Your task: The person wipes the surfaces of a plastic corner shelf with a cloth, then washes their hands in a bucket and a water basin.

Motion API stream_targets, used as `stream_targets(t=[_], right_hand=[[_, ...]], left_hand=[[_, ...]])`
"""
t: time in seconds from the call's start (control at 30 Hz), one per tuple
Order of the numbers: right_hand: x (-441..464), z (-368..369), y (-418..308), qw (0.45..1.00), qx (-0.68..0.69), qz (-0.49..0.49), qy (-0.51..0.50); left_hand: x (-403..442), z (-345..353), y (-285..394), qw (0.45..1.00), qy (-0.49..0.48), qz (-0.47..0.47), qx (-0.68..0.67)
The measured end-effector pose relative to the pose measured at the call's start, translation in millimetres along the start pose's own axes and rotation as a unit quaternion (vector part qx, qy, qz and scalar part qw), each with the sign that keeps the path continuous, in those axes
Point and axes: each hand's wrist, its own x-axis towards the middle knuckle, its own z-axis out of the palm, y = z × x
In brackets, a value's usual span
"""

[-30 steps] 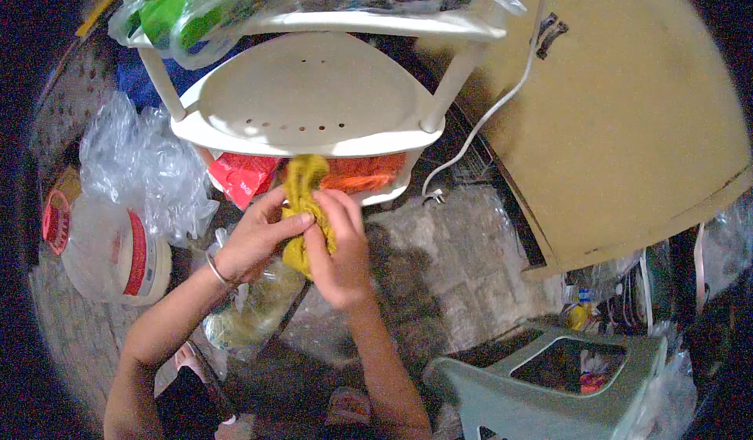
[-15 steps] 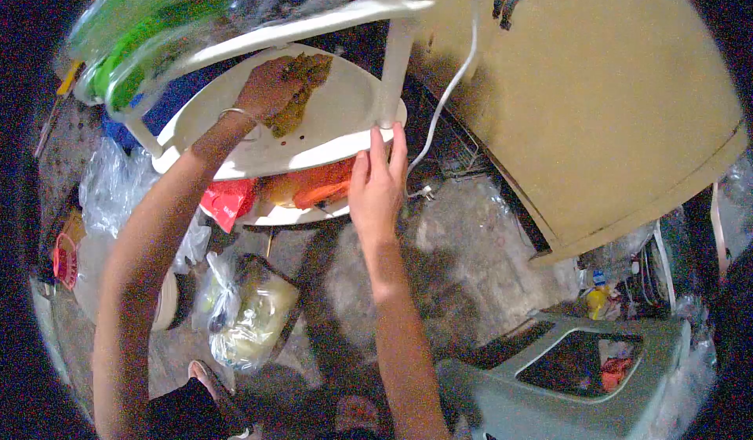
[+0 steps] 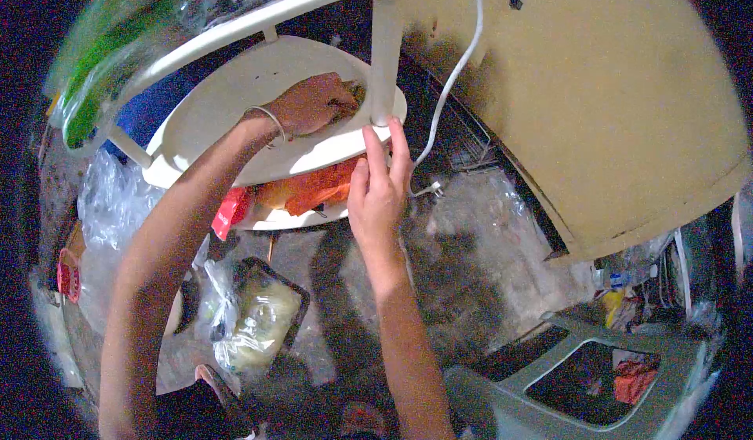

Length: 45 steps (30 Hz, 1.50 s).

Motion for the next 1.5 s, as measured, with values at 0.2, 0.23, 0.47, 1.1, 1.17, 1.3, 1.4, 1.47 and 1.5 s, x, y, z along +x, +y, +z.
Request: stream_targets(t=[0.2, 0.23, 0.47, 1.1, 1.17, 1.3, 1.4, 1.47, 1.5], right_hand=[[0.4, -5.1, 2.9, 0.999, 0.03, 0.014, -0.042], [0.8, -6.1, 1.7, 0.997, 0.041, 0.031, -0.055], [0.6, -6.9, -1.9, 0.996, 0.064, 0.032, -0.055], [2.5, -11.3, -3.8, 0.998, 0.017, -0.012, -0.052], [4.0, -14.4, -8.3, 0.997, 0.015, 0.005, -0.072], [6.9, -21.8, -11.9, 0.994, 0.0, 0.023, -0.109], [4.0, -25.7, -12.3, 0.99, 0.044, 0.048, -0.123], [-0.1, -28.9, -16.2, 0.994, 0.022, 0.03, -0.102], [-8.8, -31.2, -22.3, 0.996, 0.036, 0.051, -0.065]], left_hand=[[5.6, 18.3, -31.8, 0.986, 0.113, -0.077, -0.092], [3.7, 15.1, -34.5, 0.967, 0.19, -0.096, -0.138], [-12.7, 12.9, -47.8, 0.936, 0.159, -0.156, -0.274], [-165.9, -22.8, 20.1, 0.539, -0.055, -0.142, -0.829], [-185.8, -24.6, 35.3, 0.509, -0.076, -0.174, -0.84], [-210.7, -20.0, 49.1, 0.479, -0.089, -0.194, -0.851], [-225.4, -18.3, 54.6, 0.463, -0.099, -0.197, -0.859], [-234.9, -15.5, 55.8, 0.456, -0.107, -0.206, -0.859], [-239.7, -15.6, 56.8, 0.463, -0.105, -0.202, -0.857]])
